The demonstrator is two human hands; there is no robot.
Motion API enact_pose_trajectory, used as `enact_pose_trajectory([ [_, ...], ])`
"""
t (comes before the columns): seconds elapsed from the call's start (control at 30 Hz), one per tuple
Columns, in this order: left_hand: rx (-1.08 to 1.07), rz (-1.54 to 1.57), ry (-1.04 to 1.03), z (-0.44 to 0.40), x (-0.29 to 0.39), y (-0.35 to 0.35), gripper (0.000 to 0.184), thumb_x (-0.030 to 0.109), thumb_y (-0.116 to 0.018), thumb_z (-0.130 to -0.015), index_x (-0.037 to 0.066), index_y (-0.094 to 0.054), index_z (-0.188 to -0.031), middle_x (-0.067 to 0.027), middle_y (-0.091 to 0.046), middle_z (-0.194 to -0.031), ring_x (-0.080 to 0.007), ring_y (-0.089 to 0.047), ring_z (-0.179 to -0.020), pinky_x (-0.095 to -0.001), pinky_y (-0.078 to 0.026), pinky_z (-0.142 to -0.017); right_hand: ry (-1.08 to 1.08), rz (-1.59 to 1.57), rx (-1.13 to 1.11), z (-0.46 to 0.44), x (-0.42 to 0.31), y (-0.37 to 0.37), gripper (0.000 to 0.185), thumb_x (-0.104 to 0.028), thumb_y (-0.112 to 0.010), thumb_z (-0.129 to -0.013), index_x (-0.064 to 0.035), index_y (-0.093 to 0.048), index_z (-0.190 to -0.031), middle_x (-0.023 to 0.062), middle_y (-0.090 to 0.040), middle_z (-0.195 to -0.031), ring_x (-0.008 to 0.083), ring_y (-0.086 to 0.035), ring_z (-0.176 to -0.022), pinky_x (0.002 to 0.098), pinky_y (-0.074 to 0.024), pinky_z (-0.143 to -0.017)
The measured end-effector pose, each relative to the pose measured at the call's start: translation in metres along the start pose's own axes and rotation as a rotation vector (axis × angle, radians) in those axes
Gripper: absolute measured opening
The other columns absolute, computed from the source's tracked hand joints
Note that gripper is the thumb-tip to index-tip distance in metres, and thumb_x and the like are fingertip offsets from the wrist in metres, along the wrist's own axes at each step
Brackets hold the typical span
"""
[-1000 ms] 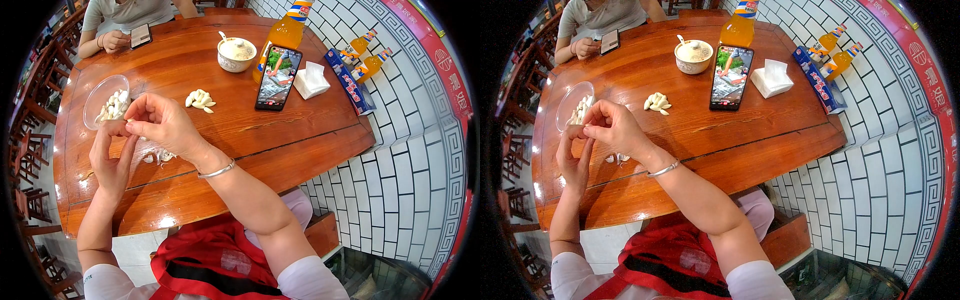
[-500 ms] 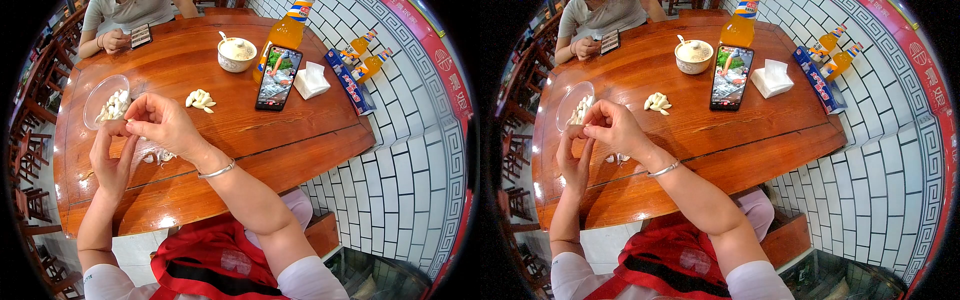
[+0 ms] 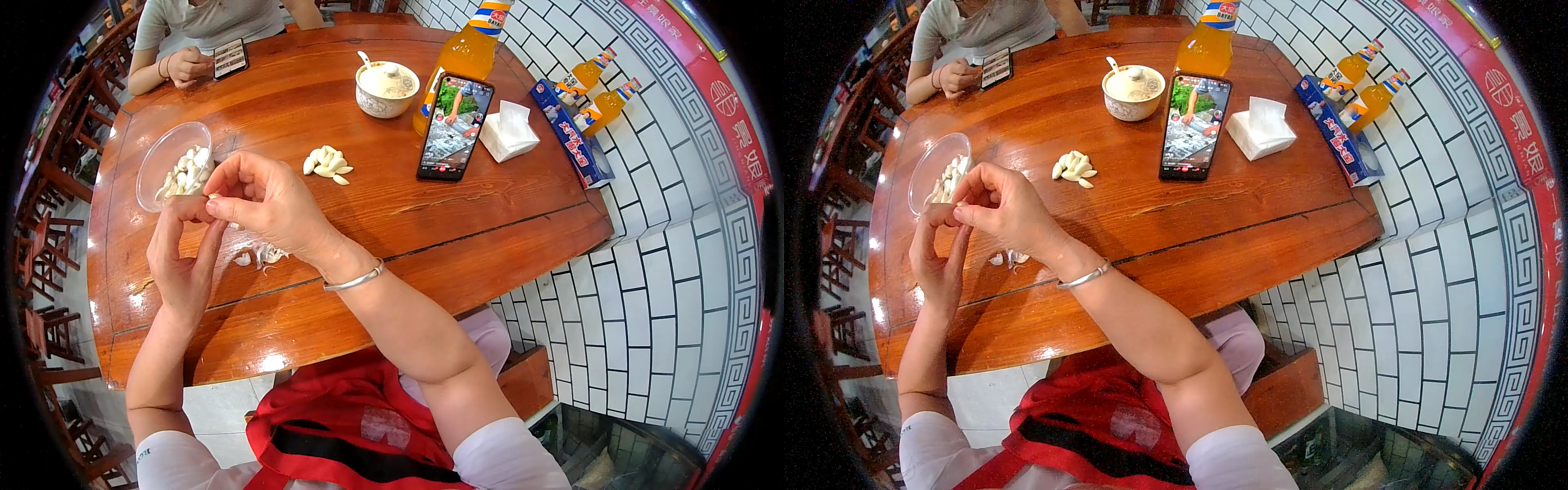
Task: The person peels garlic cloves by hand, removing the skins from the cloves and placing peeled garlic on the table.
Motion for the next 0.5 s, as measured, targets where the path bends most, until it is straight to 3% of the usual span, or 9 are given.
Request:
enact_pose_trajectory([
  [0.5, -0.005, -0.004, -0.003, -0.0003, -0.0001, -0.0004, 0.021, -0.008, -0.071, -0.076, -0.001, -0.057, -0.09, -0.009, -0.06, -0.084, -0.0174, -0.058, -0.076, -0.0267, -0.047, -0.071, -0.019, -0.005, 0.003, 0.0004, 0.0007, 0.0002, 0.015, -0.007, -0.067, -0.086, -0.0013, -0.06, -0.098, 0.0017, -0.063, -0.089, 0.007, -0.06, -0.081, 0.0206, -0.0512, -0.074],
])
Point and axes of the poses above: each hand's wrist, its own z-axis away from the middle knuckle, its own y-axis out of the back of the hand, x = y × z, the point moved 7 cm from there along -z, towards the middle knuckle
